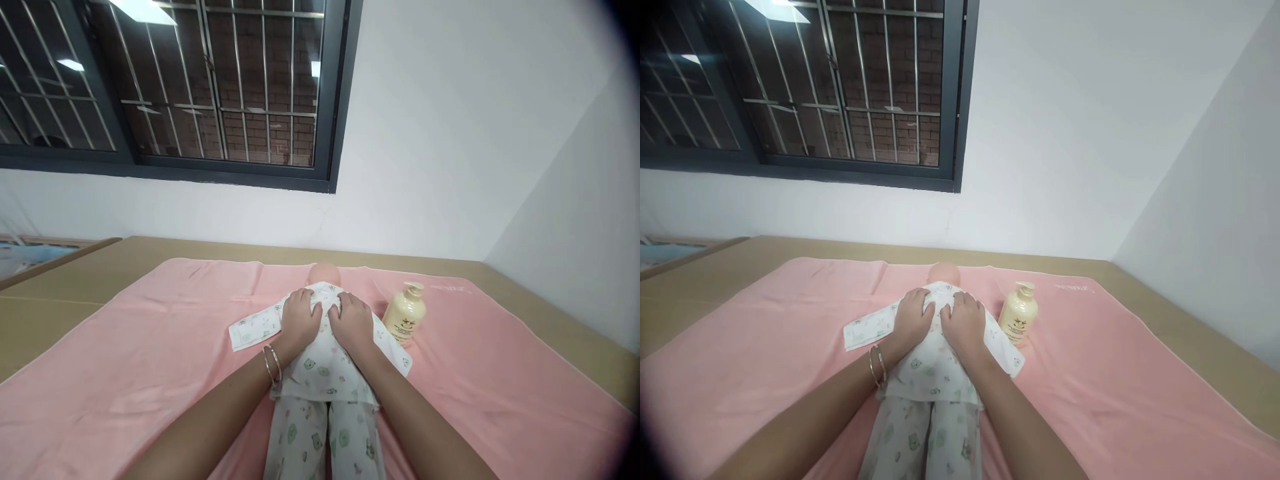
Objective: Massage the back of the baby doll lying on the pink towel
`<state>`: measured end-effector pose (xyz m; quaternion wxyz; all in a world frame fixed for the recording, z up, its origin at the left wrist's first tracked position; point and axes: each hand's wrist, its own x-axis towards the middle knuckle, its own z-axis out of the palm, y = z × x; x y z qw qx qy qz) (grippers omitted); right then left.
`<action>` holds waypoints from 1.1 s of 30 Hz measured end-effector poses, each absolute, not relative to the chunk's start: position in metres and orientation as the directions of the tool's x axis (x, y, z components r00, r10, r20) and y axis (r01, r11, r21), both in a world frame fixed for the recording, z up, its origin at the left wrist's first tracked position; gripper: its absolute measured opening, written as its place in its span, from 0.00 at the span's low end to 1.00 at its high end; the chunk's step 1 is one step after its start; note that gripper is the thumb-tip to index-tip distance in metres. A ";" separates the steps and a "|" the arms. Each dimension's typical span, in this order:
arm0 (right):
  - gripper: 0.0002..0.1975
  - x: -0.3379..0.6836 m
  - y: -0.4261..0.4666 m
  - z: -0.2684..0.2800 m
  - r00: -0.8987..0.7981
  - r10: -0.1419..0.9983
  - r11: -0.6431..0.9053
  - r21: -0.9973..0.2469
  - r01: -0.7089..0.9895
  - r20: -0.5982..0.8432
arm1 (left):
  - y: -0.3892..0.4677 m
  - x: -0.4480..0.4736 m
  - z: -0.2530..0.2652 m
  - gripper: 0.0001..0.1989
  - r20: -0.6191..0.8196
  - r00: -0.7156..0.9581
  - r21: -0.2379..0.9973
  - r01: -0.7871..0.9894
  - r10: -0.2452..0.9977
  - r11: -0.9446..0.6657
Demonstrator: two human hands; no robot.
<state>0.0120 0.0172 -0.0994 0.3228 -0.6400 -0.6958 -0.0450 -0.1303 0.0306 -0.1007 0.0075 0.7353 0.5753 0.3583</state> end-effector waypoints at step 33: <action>0.17 0.013 0.016 -0.106 -0.080 0.788 0.303 -0.272 0.913 0.610 | 0.024 -0.130 -0.102 0.12 0.621 0.123 0.312 0.867 0.774 -0.388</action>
